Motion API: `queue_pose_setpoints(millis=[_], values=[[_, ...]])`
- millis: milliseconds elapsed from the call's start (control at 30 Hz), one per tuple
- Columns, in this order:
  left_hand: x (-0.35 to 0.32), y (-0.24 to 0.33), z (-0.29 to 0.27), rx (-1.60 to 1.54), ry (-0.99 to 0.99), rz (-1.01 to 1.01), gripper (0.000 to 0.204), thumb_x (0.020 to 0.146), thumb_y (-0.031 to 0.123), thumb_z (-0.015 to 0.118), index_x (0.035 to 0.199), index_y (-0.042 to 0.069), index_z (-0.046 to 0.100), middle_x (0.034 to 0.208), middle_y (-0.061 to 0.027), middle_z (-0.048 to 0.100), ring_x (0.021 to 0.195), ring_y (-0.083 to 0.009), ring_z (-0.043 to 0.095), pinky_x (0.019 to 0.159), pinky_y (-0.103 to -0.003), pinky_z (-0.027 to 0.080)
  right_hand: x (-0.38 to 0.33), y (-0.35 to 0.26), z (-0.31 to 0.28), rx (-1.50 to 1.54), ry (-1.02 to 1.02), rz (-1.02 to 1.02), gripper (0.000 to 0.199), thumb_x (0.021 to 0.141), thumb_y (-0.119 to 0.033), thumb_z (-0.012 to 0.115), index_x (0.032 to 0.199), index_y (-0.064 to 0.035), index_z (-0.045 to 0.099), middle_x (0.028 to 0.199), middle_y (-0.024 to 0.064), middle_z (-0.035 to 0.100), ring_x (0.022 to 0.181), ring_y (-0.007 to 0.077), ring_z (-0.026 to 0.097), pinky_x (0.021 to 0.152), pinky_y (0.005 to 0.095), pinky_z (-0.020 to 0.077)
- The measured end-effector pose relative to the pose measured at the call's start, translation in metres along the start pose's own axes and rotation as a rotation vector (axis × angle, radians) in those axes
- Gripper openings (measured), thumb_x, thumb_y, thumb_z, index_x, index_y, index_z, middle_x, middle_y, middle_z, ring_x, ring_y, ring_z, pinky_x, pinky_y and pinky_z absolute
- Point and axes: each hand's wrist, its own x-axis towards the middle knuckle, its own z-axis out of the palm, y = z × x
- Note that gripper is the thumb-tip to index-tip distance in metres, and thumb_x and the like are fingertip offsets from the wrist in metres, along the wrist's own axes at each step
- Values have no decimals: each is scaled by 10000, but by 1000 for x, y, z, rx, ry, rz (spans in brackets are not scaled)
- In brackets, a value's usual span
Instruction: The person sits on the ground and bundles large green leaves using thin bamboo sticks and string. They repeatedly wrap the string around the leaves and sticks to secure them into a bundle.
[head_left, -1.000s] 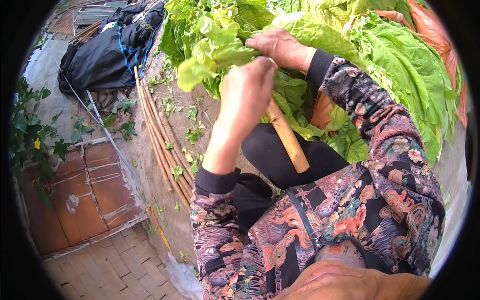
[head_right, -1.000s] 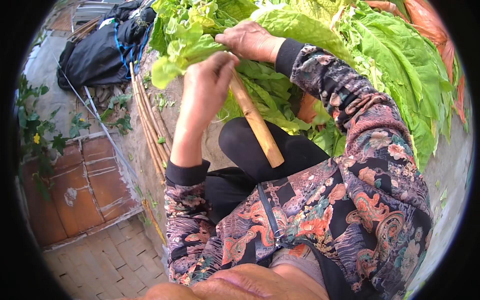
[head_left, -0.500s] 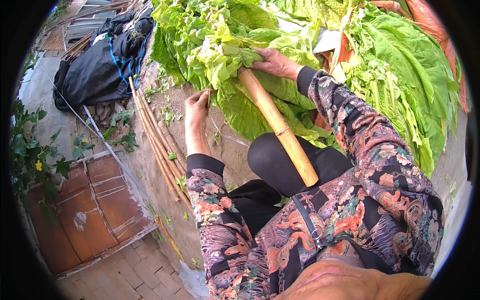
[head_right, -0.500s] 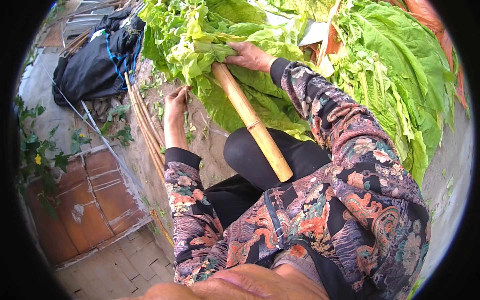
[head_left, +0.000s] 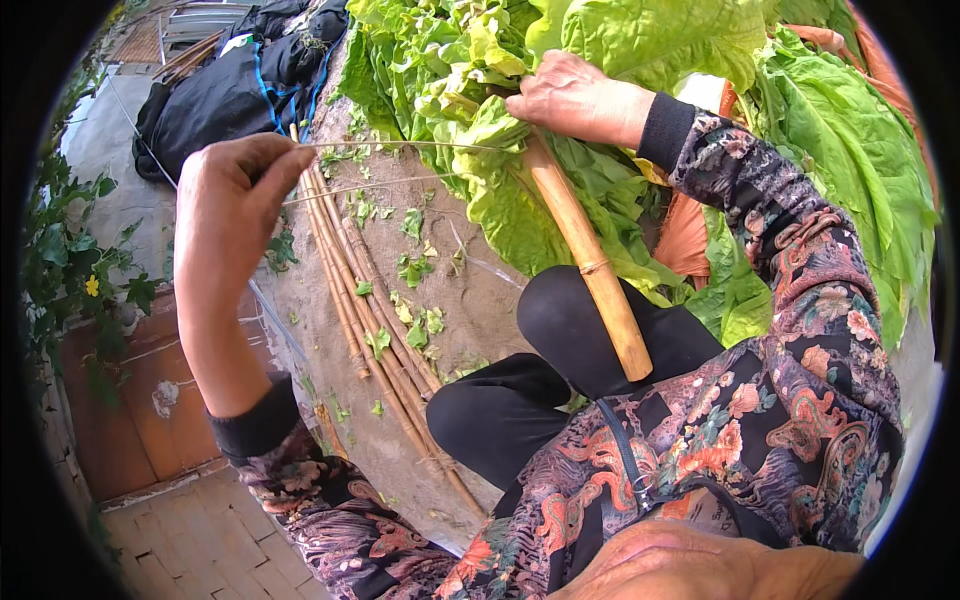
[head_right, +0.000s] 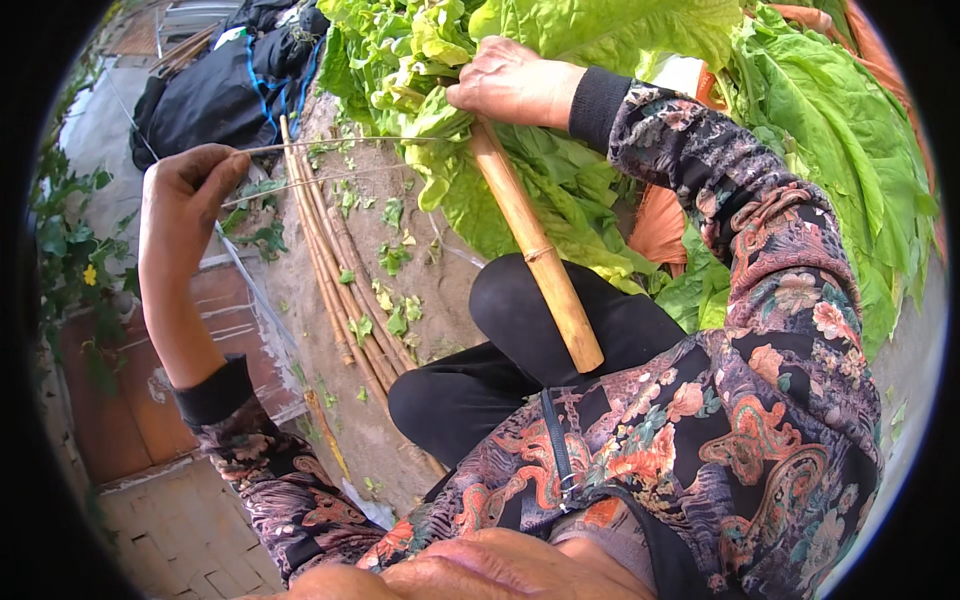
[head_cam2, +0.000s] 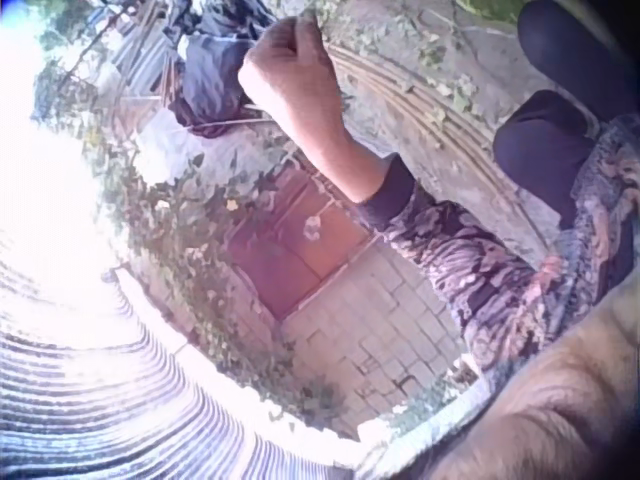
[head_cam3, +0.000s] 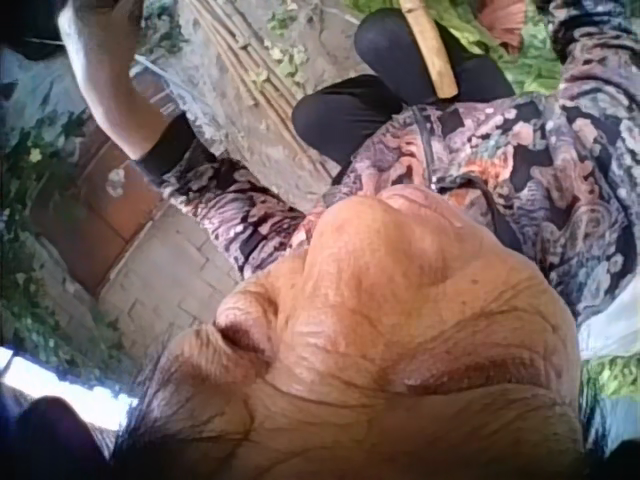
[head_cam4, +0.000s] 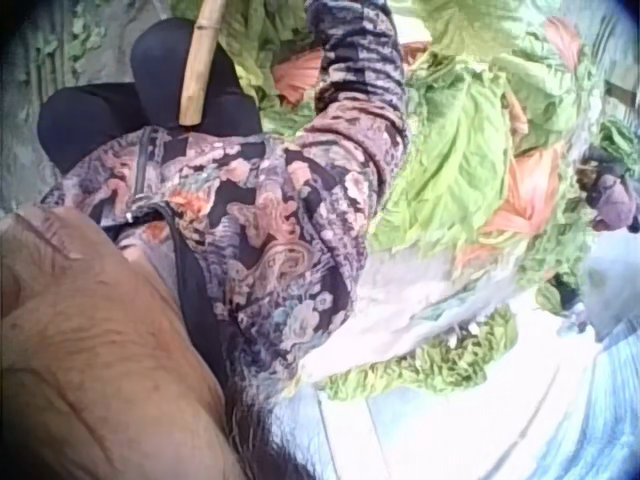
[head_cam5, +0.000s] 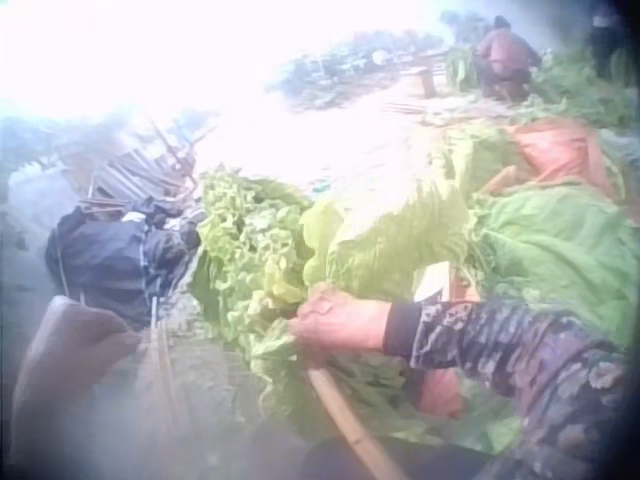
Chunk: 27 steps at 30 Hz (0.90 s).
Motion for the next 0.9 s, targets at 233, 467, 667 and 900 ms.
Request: queue_pose_setpoints(millis=[233, 467, 667, 900], values=[[-119, 52, 43, -855, -912, 331, 436, 845, 19, 571, 1271, 7, 479, 653, -144, 586, 548, -310, 612, 514, -342, 489, 19, -22, -24, 198, 168, 734, 230, 821, -198, 596, 966, -26, 545, 762, 148, 620, 752, 325, 629, 640, 405, 489], [-289, 27, 74, -1418, -210, -413, 315, 803, 134, 604, 980, -125, 637, 554, -132, 584, 407, -175, 537, 461, -275, 435, -30, 16, 1, 415, 322, 776, 269, 843, -251, 608, 1009, -48, 547, 785, 171, 621, 751, 350, 621, 673, 422, 499], [-228, 61, 50, -1006, 139, 224, 297, 843, 121, 615, 606, -58, 610, 438, -74, 529, 306, -160, 499, 311, -217, 353, 0, -32, 26, 180, 15, 59, 121, 770, -147, 573, 889, -153, 555, 735, 33, 535, 764, 226, 585, 711, 347, 450], [-84, -130, 32, -722, 473, -340, 154, 952, 92, 488, 918, -2, 606, 663, 8, 517, 524, -38, 381, 476, -174, 289, -13, -30, 11, 121, -151, -103, 156, 736, -130, 604, 886, -175, 612, 797, -5, 548, 864, 180, 551, 821, 340, 398]])
